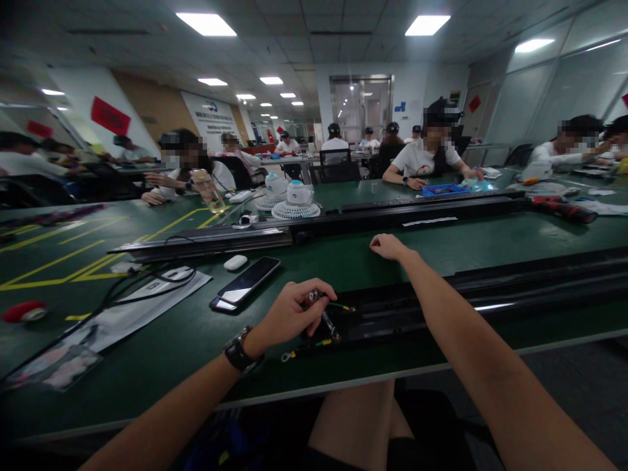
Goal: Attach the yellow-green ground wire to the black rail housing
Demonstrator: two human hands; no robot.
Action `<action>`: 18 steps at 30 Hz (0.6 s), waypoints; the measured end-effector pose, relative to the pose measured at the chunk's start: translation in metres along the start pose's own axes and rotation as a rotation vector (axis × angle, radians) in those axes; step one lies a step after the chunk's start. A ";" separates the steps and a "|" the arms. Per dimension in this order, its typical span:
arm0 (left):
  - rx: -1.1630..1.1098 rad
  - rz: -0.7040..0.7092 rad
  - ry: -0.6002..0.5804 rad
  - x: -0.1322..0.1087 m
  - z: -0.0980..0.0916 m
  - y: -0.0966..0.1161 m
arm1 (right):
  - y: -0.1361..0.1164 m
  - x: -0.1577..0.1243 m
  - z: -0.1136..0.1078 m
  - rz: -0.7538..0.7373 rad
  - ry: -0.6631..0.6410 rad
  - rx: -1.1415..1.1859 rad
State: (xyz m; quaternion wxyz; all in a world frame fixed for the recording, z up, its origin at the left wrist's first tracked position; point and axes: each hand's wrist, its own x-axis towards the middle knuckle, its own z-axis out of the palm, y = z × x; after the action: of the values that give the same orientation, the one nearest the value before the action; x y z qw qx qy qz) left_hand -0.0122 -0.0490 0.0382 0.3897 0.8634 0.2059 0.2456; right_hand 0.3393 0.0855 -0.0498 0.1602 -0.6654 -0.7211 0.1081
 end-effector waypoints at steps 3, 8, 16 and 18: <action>-0.038 -0.026 0.017 0.000 0.002 -0.001 | 0.001 0.000 0.000 -0.007 0.002 0.003; -0.122 -0.083 0.014 0.001 0.004 -0.001 | 0.001 0.000 0.000 -0.007 0.002 0.005; -0.244 -0.167 -0.050 0.004 0.002 0.001 | 0.002 0.000 0.001 -0.006 0.001 0.003; -0.296 -0.156 -0.062 0.004 0.002 0.000 | 0.002 0.001 0.002 -0.008 0.002 0.005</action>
State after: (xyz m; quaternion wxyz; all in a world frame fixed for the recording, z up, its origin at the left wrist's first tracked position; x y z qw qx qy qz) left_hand -0.0075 -0.0476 0.0381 0.5367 0.7851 0.2216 0.2155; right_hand 0.3408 0.0864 -0.0523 0.1627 -0.6623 -0.7233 0.1086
